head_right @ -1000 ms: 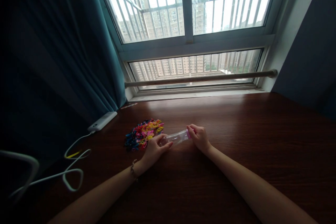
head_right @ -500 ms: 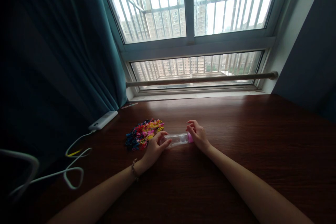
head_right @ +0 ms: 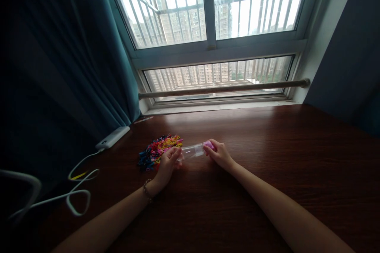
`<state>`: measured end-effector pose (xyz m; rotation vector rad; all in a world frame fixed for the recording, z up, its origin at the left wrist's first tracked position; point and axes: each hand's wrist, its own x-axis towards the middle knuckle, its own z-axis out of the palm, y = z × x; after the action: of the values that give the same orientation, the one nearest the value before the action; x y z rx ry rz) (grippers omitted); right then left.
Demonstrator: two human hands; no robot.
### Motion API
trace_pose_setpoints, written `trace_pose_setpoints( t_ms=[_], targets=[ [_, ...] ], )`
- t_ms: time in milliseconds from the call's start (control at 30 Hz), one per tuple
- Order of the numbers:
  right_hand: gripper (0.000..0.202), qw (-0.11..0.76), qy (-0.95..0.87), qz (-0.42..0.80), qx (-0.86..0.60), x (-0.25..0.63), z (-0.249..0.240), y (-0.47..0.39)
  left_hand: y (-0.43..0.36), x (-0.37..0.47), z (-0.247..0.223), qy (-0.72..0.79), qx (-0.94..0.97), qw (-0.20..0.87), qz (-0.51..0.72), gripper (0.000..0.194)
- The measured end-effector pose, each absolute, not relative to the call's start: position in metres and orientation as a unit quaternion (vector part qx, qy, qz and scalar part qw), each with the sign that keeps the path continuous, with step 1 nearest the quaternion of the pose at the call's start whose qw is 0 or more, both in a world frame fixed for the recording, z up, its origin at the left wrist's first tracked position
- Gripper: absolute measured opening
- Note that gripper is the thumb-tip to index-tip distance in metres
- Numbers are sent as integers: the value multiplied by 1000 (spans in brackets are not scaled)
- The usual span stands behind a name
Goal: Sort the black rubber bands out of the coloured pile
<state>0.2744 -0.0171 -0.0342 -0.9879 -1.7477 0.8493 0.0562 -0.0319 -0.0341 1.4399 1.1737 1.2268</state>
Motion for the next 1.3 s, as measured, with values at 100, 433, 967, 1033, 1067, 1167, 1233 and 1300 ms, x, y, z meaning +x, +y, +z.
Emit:
trace_pose_setpoints(
  t_ms=[100,433,967,1033,1067,1167,1233,1300],
  targets=[
    [29,478,-696,377,-382,274,-36,-18,-29,55,-35,459,562,470,503,37],
    [59,511,-653,450,-331,274,-38,-11,-29,57,-34,463,588,441,494,35],
    [44,548,-667,385,-327,275,-37,-13,-31,57,-36,485,603,446,450,40],
    [44,547,-664,397,-320,274,-37,-13,-31,57,-36,483,602,449,450,40],
    [44,545,-663,401,-320,274,-37,-13,-31,56,-35,483,601,450,451,40],
    [43,540,-658,394,-348,276,-37,-12,-32,57,-34,481,604,447,451,39],
    [39,540,-649,379,-380,277,-38,-11,-33,57,-33,475,612,442,452,37],
    [41,540,-632,395,-391,277,-38,-9,-33,59,-32,466,617,444,453,37]
  ],
)
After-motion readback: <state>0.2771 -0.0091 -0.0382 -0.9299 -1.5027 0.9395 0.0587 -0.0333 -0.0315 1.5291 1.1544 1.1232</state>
